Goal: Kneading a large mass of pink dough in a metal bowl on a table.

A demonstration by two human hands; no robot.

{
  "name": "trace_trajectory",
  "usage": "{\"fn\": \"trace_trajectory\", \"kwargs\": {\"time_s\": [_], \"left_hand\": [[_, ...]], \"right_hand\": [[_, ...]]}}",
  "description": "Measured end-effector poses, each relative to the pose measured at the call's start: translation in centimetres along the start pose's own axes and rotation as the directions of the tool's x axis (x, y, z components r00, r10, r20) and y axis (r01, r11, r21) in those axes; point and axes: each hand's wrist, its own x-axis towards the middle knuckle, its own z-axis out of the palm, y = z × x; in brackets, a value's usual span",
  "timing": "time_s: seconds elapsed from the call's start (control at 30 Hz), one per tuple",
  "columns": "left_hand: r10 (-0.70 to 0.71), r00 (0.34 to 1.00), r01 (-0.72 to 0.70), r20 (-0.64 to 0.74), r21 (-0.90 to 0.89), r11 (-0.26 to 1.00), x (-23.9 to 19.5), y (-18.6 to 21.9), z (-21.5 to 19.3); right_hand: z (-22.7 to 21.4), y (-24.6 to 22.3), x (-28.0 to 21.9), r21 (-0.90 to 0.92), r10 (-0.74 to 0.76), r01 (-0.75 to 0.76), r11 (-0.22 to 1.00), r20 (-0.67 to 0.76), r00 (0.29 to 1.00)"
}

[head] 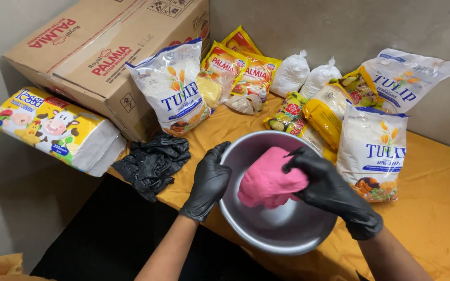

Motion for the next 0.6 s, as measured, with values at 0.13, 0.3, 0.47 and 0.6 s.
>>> {"fn": "trace_trajectory", "kwargs": {"time_s": [0.13, 0.3, 0.47, 0.6], "left_hand": [[0.178, 0.980, -0.151, -0.089, 0.253, 0.956, -0.1, 0.5, -0.2], [0.374, 0.923, -0.371, 0.093, 0.470, 0.801, -3.2, 3.4, 0.5], [-0.027, 0.824, -0.316, 0.565, 0.499, 0.807, -5.8, 3.5, 3.5], [-0.066, 0.781, -0.324, 0.621, 0.495, 0.806, -5.4, 3.5, 3.3]], "right_hand": [[2.0, 2.2, -2.6, -0.194, 0.143, -0.093, 0.977, 0.266, 0.953], [0.2, -4.2, 0.8, -0.254, 0.206, -0.099, 0.962, 0.443, 0.873], [-0.8, -6.8, 1.2, -0.133, 0.381, -0.366, 0.921, 0.107, 0.918], [-2.9, -5.4, 0.3, -0.220, 0.181, -0.171, 0.960, 0.025, 0.983]]}}
